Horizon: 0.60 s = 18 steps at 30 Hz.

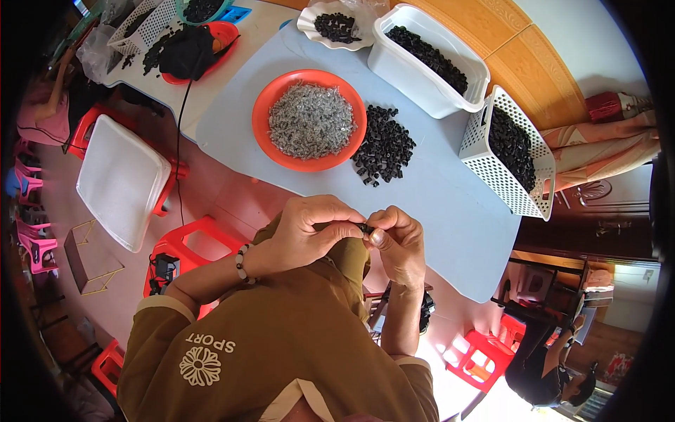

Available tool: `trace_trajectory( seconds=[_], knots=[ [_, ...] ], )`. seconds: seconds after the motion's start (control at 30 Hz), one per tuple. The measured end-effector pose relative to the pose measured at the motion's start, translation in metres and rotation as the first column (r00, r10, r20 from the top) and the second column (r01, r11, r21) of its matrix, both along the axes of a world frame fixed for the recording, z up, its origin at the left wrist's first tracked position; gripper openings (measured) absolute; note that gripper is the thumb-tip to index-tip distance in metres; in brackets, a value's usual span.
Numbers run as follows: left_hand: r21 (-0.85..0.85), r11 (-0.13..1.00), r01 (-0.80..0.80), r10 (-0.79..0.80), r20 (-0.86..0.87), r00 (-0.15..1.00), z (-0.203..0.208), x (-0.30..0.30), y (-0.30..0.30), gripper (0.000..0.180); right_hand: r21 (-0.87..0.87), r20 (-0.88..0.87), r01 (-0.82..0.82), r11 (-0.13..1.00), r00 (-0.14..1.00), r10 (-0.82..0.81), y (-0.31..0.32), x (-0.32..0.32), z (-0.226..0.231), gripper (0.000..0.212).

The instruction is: The person assembles small components by hand, inserting metal pins into plastic parts at a workstation.

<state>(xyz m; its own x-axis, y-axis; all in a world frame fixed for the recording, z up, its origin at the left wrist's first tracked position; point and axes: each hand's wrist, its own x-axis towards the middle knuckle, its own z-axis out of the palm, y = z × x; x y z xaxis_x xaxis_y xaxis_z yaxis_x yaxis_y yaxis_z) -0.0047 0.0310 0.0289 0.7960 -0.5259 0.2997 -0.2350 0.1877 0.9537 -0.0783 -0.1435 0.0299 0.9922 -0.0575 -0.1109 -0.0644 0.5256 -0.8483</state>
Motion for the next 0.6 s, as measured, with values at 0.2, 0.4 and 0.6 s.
trace_trajectory(
  seconds=[0.2,0.4,0.6],
  knots=[
    [0.034,0.999,-0.022,0.014,0.214,0.977,0.003,-0.002,0.003,0.020,-0.120,-0.033,-0.018,0.993,0.999,0.015,-0.001,-0.007,0.005,0.007],
    [0.136,0.988,-0.071,0.009,0.411,0.912,0.011,-0.005,0.009,0.030,-0.198,-0.053,-0.014,0.980,0.999,0.004,0.003,-0.011,0.011,0.009],
    [0.168,0.983,-0.073,0.000,0.397,0.918,0.012,-0.005,0.009,0.030,-0.243,-0.078,-0.012,0.970,0.997,-0.007,0.005,-0.013,0.014,0.010]
  ],
)
